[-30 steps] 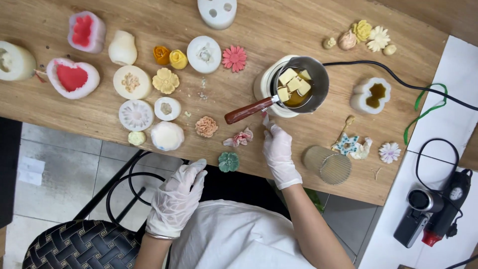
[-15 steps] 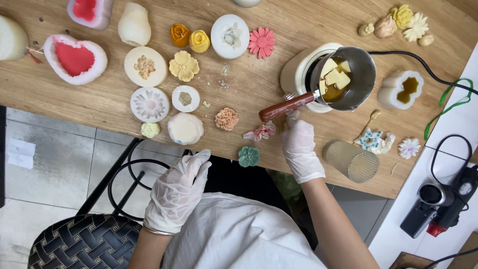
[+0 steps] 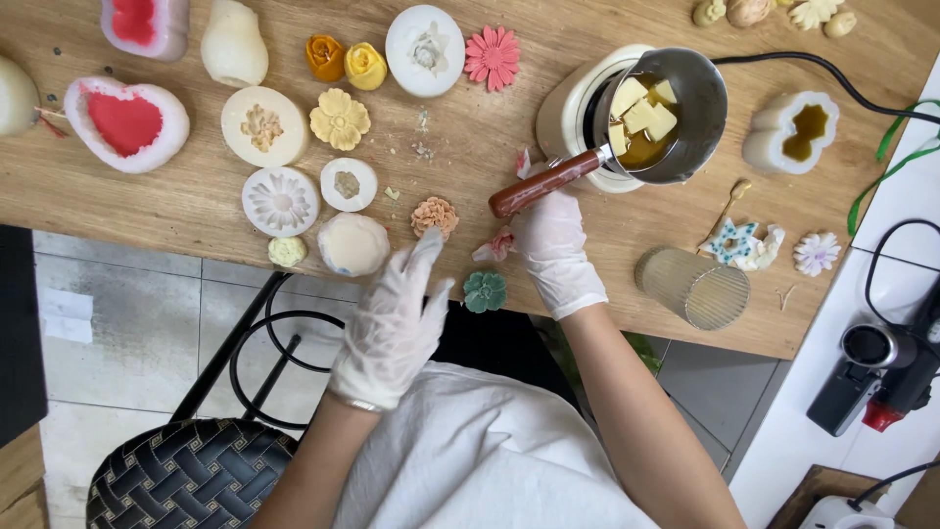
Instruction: The person trims and cleans decorative molded candles with a small knife, scraping excess wax from a pink flower candle and a white candle, and places finished candles onto a wooden display shelf. They also handle a small glass cup and a wax melting pot on the workbench.
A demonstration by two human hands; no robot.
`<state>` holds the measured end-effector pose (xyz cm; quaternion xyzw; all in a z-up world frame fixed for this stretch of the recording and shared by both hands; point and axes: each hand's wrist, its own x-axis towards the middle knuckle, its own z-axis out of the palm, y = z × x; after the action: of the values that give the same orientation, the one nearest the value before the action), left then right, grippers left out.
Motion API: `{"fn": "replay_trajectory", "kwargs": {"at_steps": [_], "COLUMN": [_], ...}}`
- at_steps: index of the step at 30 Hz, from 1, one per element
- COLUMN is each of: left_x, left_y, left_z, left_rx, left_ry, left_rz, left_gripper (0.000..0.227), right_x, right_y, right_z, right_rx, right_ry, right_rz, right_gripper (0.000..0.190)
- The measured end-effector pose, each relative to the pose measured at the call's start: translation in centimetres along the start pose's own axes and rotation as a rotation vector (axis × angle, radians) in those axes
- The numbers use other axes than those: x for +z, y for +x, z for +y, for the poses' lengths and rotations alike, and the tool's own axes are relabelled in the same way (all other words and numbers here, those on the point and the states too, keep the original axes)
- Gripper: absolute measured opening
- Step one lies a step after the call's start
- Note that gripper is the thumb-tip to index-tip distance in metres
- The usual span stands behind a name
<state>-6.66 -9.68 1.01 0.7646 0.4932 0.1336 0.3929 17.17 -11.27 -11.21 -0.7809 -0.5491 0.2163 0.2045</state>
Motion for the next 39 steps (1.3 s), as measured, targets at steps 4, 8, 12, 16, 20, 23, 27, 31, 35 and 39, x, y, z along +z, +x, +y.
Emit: {"fn": "replay_trajectory", "kwargs": {"at_steps": [4,8,12,16,20,23,27,31,35,39], "left_x": [5.0,9.4,11.0,12.1,13.5,12.2,12.7,14.2,15.4,14.2], "left_y": [5.4,12.2,15.6,16.5,16.0,16.0,16.9,18.9,21.1,21.7], "left_z": [0.4,0.8,2.0,2.4,1.5,2.8,3.9,4.0,3.6,1.6], "left_rx": [0.140,0.225,0.318,0.268,0.205,0.224,0.179,0.232,0.299,0.431], "left_ry": [-0.173,-0.300,-0.419,-0.409,-0.380,-0.397,-0.427,-0.410,-0.372,-0.293], "left_rz": [0.092,0.137,0.047,0.090,0.122,0.101,0.094,0.103,0.099,0.127], "left_gripper": [0.065,0.081,0.118,0.118,0.114,0.113,0.121,0.121,0.127,0.122], "right_x": [-3.8,-5.0,-7.1,-7.7,-5.6,-8.8,-7.9,-8.7,-9.3,-6.8], "right_y": [-1.6,-4.7,-4.0,-3.9,-5.6,-4.1,-5.2,-4.7,-3.8,-3.9], "right_z": [-2.3,0.6,0.5,0.3,2.4,-2.3,-0.8,-0.9,-0.2,2.0], "right_rx": [0.183,0.111,0.316,0.397,0.266,0.687,0.563,0.591,0.601,0.390], "right_ry": [0.056,0.197,0.179,0.230,0.232,0.201,0.149,0.084,0.012,0.063], "right_rz": [-0.009,0.111,0.050,0.040,0.136,-0.050,0.055,0.068,0.029,0.143], "right_gripper": [0.020,0.036,0.036,0.036,0.032,0.030,0.022,0.027,0.033,0.029]}}
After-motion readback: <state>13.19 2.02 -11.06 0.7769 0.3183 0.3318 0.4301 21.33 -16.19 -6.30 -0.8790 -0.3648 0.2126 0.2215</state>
